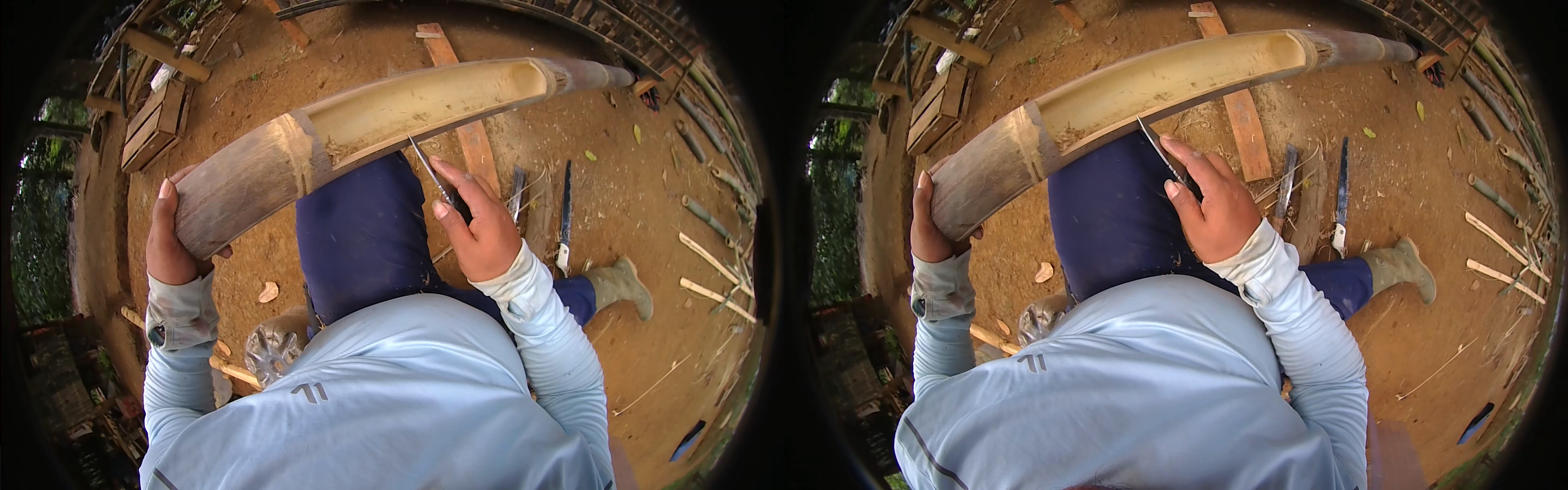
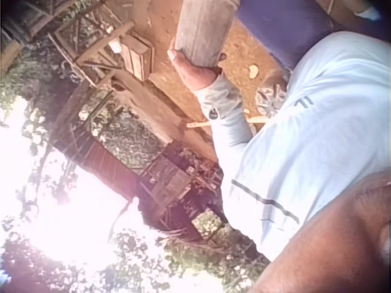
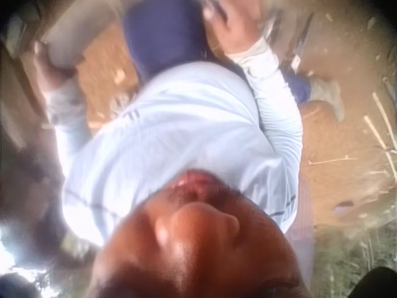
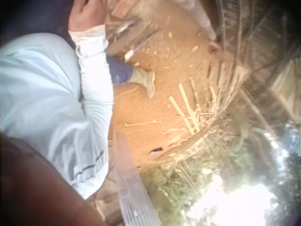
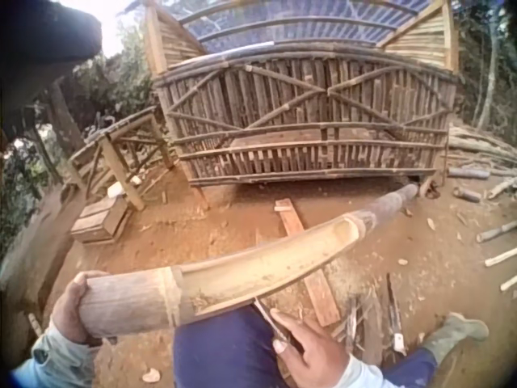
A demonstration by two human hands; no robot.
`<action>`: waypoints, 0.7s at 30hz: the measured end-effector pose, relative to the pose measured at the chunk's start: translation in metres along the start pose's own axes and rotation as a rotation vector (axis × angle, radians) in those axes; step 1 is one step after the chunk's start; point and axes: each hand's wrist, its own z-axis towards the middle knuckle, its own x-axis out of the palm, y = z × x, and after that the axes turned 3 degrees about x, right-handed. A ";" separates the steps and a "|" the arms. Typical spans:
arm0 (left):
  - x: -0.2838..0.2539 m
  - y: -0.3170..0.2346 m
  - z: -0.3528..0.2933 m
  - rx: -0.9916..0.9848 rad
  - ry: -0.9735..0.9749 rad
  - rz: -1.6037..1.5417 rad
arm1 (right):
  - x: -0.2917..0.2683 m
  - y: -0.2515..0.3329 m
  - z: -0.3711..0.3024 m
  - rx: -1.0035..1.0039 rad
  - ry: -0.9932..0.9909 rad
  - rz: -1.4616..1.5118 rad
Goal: The person carves the interior of a split bamboo tube using a small knife, repeatedly scraping and removing thin shavings from the inner surface. The person holds the bamboo with one hand and uses the knife with the other, occasionally rotating the tube to access different areas.
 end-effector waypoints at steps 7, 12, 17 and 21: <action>-0.002 0.002 0.002 -0.003 -0.003 -0.016 | 0.000 0.004 0.002 0.018 0.013 0.014; 0.004 0.002 -0.002 0.028 -0.013 0.022 | 0.007 0.002 -0.001 -0.021 -0.020 0.008; 0.010 0.015 -0.013 0.211 -0.065 0.096 | 0.005 0.039 -0.007 0.413 0.092 0.471; 0.004 0.031 -0.017 0.391 -0.033 0.134 | 0.009 0.043 0.006 0.292 0.123 0.348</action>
